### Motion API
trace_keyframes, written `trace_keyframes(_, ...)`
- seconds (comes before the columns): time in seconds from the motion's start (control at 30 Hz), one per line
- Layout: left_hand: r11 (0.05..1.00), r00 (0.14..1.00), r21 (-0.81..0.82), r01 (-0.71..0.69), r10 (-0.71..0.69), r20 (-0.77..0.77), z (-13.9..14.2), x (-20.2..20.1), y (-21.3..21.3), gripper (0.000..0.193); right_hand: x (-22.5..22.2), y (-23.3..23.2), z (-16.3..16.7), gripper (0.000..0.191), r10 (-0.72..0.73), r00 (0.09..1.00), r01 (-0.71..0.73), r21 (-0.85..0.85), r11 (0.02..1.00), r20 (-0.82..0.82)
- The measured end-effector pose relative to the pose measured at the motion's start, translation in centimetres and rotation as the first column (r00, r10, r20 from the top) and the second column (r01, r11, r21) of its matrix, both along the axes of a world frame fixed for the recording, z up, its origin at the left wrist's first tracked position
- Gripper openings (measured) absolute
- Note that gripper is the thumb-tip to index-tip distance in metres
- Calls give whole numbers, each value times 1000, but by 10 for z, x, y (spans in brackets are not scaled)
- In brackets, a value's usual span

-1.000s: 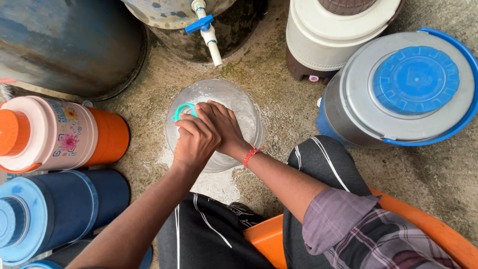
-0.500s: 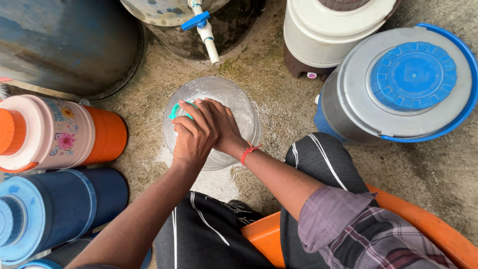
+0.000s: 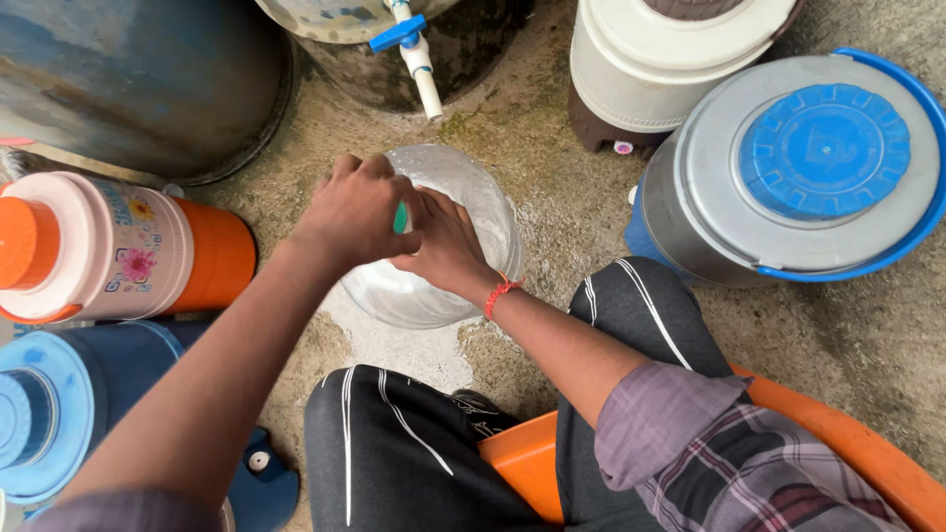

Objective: The person fills a large transparent plastic water bottle from a tap attached to a large storage tank. They position the bottle under the tap, open the valve to fill it, then close the valve and screw a green cap onto the bottle.

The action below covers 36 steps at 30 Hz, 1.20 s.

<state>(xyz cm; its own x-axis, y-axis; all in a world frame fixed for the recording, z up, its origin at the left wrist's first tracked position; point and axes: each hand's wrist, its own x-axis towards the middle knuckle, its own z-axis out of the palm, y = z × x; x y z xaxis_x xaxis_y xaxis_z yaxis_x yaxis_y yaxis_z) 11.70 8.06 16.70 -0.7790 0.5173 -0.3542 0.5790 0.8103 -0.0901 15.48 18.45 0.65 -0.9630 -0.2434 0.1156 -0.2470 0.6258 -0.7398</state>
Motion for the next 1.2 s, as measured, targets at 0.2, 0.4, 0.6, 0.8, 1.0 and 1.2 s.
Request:
trace_keyframes(0.2,939,1000,344,10,-7,-8,-39,-22,-15,32,3,5,2,88,-20,998,17,-51,999,-66)
trace_keyframes(0.4,972,985,229,-46,6,172,-47,-42,-8,31,5,9,5,73,29,1000,-29,12,1000,-3)
trace_keyframes(0.6,991,981,127,-35,10,195,-26,-48,2,32,4,9,5,79,13,999,-11,34,999,-49)
trace_keyframes(0.8,997,979,51,63,-52,-195,-6,7,-16,48,6,7,10,86,-34,995,25,-100,995,-90)
trace_keyframes(1.0,166,596,842,-513,775,210,-49,63,-18,72,17,6,35,71,-94,991,82,-127,988,-91)
trace_keyframes(1.2,-300,255,434,-849,487,835,-52,23,-30,52,20,7,47,71,-184,976,193,66,979,-119)
